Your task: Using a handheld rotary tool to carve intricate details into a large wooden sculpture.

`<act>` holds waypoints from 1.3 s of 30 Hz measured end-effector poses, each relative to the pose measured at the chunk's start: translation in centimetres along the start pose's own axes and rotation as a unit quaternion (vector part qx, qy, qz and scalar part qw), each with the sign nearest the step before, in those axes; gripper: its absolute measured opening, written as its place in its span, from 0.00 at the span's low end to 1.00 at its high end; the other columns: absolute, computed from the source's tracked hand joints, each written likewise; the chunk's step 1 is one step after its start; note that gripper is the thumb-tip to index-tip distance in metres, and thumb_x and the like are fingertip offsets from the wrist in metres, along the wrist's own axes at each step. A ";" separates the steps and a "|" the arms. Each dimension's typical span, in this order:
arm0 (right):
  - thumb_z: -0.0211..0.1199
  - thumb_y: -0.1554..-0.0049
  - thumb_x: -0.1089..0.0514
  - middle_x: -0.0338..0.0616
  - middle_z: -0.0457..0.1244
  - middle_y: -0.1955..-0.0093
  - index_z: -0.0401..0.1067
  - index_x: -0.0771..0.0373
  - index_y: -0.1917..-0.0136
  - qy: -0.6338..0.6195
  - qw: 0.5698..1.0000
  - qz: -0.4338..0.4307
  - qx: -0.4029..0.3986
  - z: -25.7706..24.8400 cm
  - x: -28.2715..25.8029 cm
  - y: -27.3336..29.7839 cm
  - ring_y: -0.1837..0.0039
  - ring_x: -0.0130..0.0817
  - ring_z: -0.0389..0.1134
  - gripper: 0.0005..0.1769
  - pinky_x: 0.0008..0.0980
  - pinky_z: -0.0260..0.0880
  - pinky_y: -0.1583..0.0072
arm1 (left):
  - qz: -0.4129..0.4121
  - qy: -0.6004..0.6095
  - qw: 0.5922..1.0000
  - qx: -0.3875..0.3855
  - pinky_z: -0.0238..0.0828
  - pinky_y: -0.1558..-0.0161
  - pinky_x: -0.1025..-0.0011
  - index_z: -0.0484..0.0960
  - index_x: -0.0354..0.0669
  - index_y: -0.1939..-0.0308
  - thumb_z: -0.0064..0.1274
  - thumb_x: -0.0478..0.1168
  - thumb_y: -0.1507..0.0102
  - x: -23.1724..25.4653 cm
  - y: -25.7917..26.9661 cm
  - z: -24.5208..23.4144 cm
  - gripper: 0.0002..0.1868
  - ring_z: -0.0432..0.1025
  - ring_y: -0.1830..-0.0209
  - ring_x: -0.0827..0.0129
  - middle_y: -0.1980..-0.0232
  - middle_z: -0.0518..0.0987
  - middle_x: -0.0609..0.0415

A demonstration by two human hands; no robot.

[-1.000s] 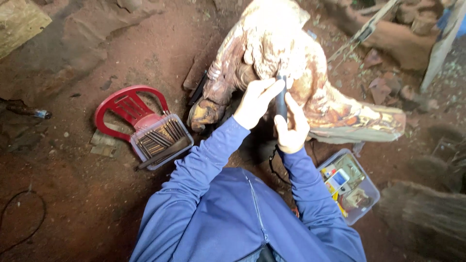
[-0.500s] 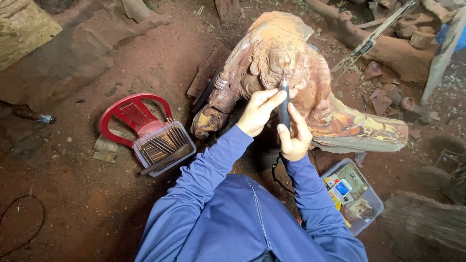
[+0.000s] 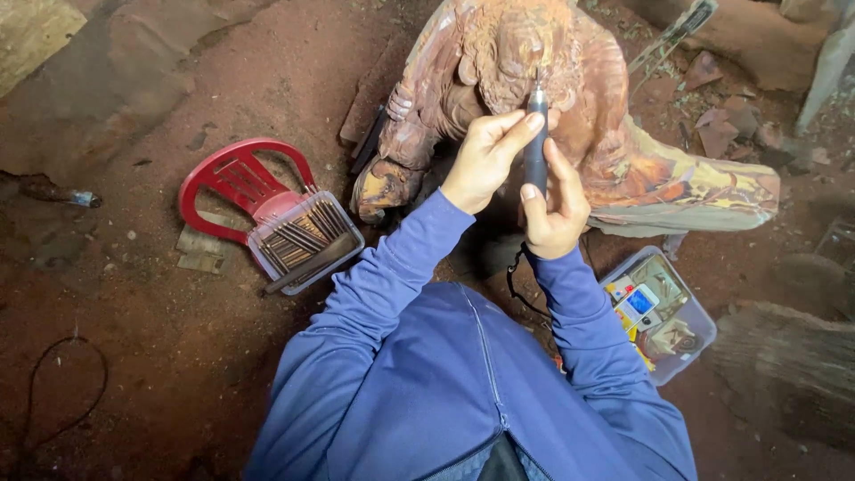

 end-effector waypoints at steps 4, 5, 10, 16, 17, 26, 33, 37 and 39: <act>0.69 0.41 0.63 0.60 0.70 0.44 0.71 0.70 0.28 0.026 0.999 -0.020 -0.014 -0.2 0.5 0.2 0.46 0.44 0.74 0.28 0.38 0.76 0.50 | -0.018 0.035 0.999 0.000 0.71 0.57 0.81 0.88 0.49 0.67 0.54 0.44 0.31 0.3 0.2 -0.9 0.12 0.67 0.66 0.86 0.72 0.79 0.66; 0.65 0.38 0.63 0.60 0.66 0.35 0.67 0.70 0.27 0.024 0.999 -0.007 -0.046 -0.3 0.3 0.4 0.35 0.46 0.70 0.28 0.39 0.72 0.38 | -0.044 0.058 0.997 -0.037 0.72 0.44 0.72 0.85 0.39 0.54 0.52 0.44 0.30 -1.2 0.2 -1.5 0.12 0.71 0.50 0.70 0.55 0.80 0.51; 0.61 0.34 0.61 0.59 0.60 0.25 0.62 0.69 0.24 0.035 0.994 0.006 -0.099 -0.3 -0.6 0.0 0.23 0.49 0.64 0.27 0.43 0.67 0.23 | -0.070 0.109 0.989 -0.074 0.71 0.29 0.62 0.81 0.29 0.42 0.50 0.44 0.28 -3.4 0.3 -2.5 0.20 0.74 0.33 0.52 0.38 0.80 0.36; 0.61 0.33 0.62 0.57 0.59 0.24 0.62 0.68 0.24 0.032 0.994 -0.004 -0.104 -0.4 -0.4 0.2 0.21 0.48 0.62 0.26 0.45 0.65 0.20 | -0.045 0.154 0.984 -0.081 0.69 0.28 0.63 0.82 0.27 0.42 0.50 0.43 0.27 -3.8 0.3 -2.4 0.19 0.74 0.33 0.54 0.39 0.81 0.37; 0.61 0.33 0.60 0.58 0.60 0.25 0.62 0.68 0.24 0.040 0.995 -0.002 -0.096 -0.5 -0.3 0.3 0.22 0.49 0.62 0.27 0.45 0.65 0.20 | -0.038 0.133 0.988 -0.076 0.71 0.28 0.64 0.82 0.28 0.41 0.51 0.44 0.27 -3.8 0.3 -2.4 0.20 0.75 0.33 0.56 0.38 0.81 0.38; 0.61 0.33 0.57 0.56 0.60 0.24 0.62 0.67 0.24 0.039 0.997 0.029 -0.057 -0.6 -0.6 1.1 0.22 0.45 0.62 0.27 0.42 0.66 0.21 | -0.013 0.051 0.997 -0.050 0.76 0.33 0.68 0.83 0.30 0.43 0.51 0.46 0.28 -4.1 0.3 -1.6 0.20 0.78 0.39 0.61 0.42 0.83 0.42; 0.61 0.33 0.57 0.56 0.60 0.25 0.63 0.68 0.25 0.010 0.998 0.004 -0.066 -0.1 0.0 1.1 0.22 0.47 0.62 0.26 0.46 0.65 0.20 | 0.039 0.067 0.996 -0.048 0.70 0.38 0.75 0.86 0.38 0.50 0.51 0.40 0.28 -3.3 0.5 -2.3 0.11 0.76 0.47 0.76 0.48 0.84 0.59; 0.62 0.32 0.56 0.56 0.60 0.24 0.63 0.68 0.25 -0.008 0.997 0.008 -0.073 0.0 0.1 0.8 0.21 0.48 0.62 0.27 0.46 0.65 0.19 | 0.014 0.126 0.992 -0.022 0.74 0.38 0.72 0.86 0.35 0.51 0.54 0.36 0.29 -5.3 0.6 -2.6 0.09 0.79 0.47 0.69 0.49 0.86 0.53; 0.62 0.33 0.58 0.56 0.60 0.25 0.63 0.69 0.25 -0.016 0.998 -0.026 -0.052 0.1 0.6 1.0 0.22 0.48 0.62 0.26 0.46 0.65 0.20 | 0.026 0.133 0.990 0.023 0.72 0.43 0.74 0.84 0.41 0.58 0.57 0.32 0.33 -6.4 0.8 -2.7 0.02 0.75 0.53 0.76 0.56 0.82 0.60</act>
Point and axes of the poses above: each hand's wrist, its own y-axis away from the middle knuckle, its own z-axis out of the palm, x = y × z, the point moved 2 cm from there along -y, towards the middle knuckle
